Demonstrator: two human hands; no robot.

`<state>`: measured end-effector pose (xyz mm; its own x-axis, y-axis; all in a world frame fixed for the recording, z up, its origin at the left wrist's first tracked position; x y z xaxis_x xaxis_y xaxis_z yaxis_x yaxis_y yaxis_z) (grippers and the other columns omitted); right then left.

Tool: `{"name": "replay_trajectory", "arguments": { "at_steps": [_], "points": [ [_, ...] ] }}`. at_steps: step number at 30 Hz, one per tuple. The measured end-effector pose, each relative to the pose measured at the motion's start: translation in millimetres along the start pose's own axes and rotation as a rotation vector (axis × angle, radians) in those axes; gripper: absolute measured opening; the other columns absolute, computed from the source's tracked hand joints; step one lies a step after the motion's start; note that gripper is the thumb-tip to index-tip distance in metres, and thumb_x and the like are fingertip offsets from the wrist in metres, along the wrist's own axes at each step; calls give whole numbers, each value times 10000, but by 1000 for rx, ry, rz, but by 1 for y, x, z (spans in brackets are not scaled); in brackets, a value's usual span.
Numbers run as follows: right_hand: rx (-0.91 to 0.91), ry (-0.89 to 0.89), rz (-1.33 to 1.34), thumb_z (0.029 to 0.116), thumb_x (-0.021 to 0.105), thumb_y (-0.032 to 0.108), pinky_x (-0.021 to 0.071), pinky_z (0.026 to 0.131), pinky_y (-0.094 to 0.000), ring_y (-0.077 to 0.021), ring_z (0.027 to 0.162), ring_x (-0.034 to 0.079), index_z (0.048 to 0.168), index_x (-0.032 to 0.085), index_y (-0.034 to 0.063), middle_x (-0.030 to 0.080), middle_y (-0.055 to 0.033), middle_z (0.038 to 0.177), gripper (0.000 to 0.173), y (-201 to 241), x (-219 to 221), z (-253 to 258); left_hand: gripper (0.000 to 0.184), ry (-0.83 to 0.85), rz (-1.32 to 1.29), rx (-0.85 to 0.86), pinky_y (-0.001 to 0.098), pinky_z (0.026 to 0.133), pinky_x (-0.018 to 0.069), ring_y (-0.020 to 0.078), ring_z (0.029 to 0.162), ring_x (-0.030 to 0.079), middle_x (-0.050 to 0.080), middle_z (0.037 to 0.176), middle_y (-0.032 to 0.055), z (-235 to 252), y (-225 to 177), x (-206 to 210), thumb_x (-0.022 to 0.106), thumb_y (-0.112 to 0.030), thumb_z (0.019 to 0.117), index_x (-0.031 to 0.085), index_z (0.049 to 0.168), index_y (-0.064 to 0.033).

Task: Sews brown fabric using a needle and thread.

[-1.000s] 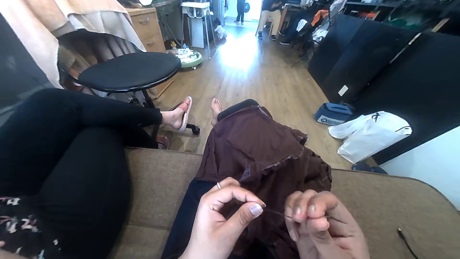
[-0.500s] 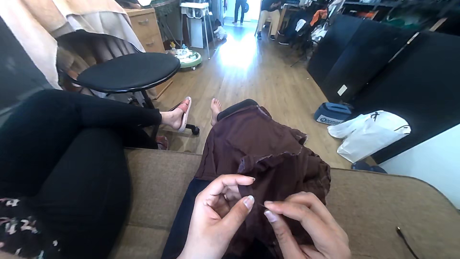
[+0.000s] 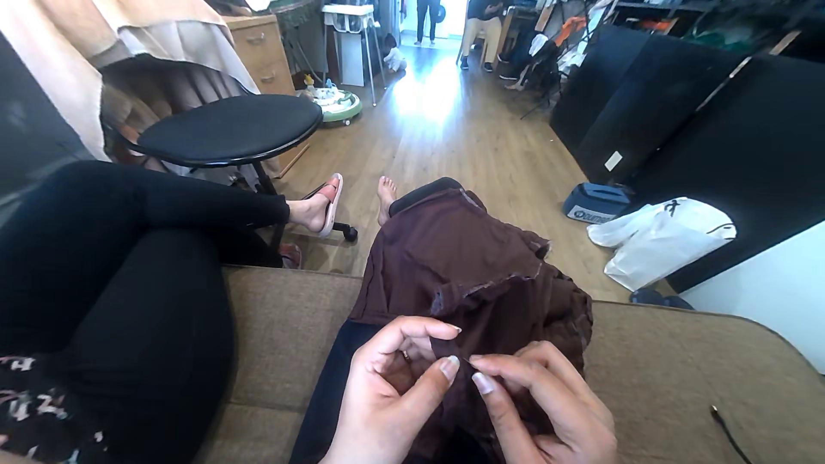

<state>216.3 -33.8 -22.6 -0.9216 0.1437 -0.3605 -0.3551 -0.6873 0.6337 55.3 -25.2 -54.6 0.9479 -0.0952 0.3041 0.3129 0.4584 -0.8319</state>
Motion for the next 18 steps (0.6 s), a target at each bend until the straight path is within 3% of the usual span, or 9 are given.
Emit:
{"name": "replay_trajectory", "arguments": {
  "at_steps": [10, 15, 18],
  "points": [
    [29, 12, 12, 975, 703, 217, 426, 704, -55, 50, 792, 524, 963, 751, 144, 538, 17, 853, 88, -9, -5, 2, 282, 115, 20, -29, 175, 741, 573, -3, 816, 666, 707, 942, -53, 1, 1, 7, 665, 37, 915, 643, 1191, -16],
    [61, 15, 55, 922, 771, 199, 493, 697, -76, 29, 794, 590, 945, 757, 113, 602, 10, 850, 90, -12, -4, 1, 281, 142, 86, -5, 192, 755, 587, 16, 816, 679, 713, 929, -26, 0, 0, 9, 672, 31, 916, 645, 1195, 9],
    [51, 34, 42, 945, 744, 151, 573, 784, -119, -7, 902, 676, 978, 733, 49, 697, -41, 958, 108, -5, -3, 1, 283, 129, 145, 31, 187, 733, 587, 17, 800, 676, 710, 915, -20, 0, -1, 9, 691, 8, 919, 647, 1199, 9]
  ]
}}
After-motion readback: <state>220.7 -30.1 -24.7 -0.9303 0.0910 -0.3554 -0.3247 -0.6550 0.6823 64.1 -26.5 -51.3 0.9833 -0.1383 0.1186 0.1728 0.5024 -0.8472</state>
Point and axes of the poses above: each hand's wrist, its own z-axis towards the middle knuckle, its own x-axis out of the palm, y = z × x, the point moved 9 cm from there along z, towards the middle knuckle
